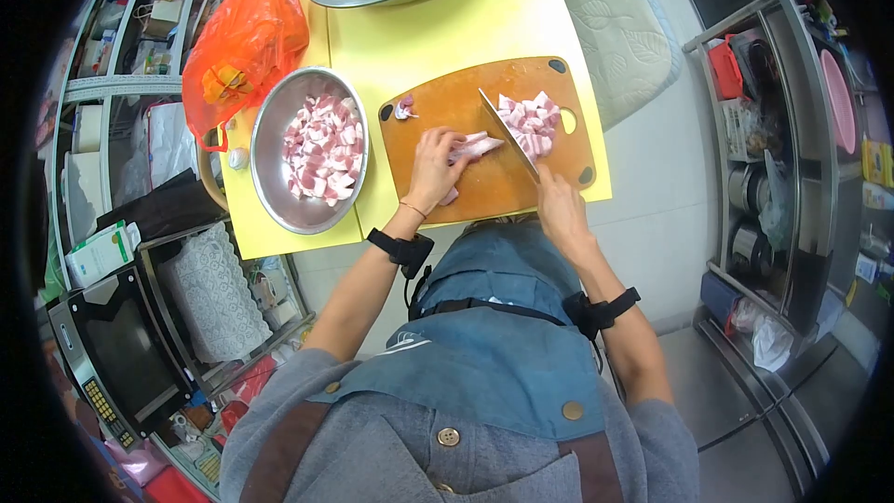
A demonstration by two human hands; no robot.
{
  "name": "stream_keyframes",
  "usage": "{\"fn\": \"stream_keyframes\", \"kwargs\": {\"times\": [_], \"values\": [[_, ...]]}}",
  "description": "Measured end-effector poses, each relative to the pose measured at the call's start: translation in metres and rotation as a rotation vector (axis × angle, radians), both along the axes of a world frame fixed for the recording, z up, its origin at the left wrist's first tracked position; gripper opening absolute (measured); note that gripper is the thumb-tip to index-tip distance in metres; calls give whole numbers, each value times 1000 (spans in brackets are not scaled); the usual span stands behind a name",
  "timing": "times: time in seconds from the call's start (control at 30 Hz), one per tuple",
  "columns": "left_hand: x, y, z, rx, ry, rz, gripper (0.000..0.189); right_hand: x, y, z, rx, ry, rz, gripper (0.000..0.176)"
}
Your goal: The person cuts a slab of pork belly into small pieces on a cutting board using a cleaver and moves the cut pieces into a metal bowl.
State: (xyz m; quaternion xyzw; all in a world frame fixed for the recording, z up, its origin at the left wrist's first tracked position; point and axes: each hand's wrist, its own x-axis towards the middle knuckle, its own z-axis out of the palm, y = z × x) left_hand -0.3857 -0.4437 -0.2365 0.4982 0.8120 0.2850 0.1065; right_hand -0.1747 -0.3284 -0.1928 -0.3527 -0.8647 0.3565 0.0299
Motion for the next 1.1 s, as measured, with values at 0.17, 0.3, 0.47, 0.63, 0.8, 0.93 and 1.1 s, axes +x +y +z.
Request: {"fn": "stream_keyframes", "kwargs": {"times": [0.17, 0.3, 0.47, 0.63, 0.8, 0.93, 1.1], "values": [[-3, 14, -5, -59, -214, -30, 18, -4, -10, 17, -24, 25, -42, 27], [-51, 18, -12, 158, 271, 358, 15, -1, -10, 24, -73, 76, -82, 29], [-87, 15, -31, 10, -78, 325, 21, 8, -7, 32, -104, 122, -130, 30], [-56, 16, 8, 214, -1503, 374, 23, 19, -1, 43, -217, 38, -209, 33], [-27, 23, 38, 224, -1674, 331, 28, 24, 3, 41, -223, 22, -251, 35], [7, 41, 35, 240, -1684, 332, 24, 25, 3, 48, -191, 31, -255, 35], [42, 29, -5, 78, -943, 72, 18, 29, 1, 59, -159, 50, -217, 32]]}}
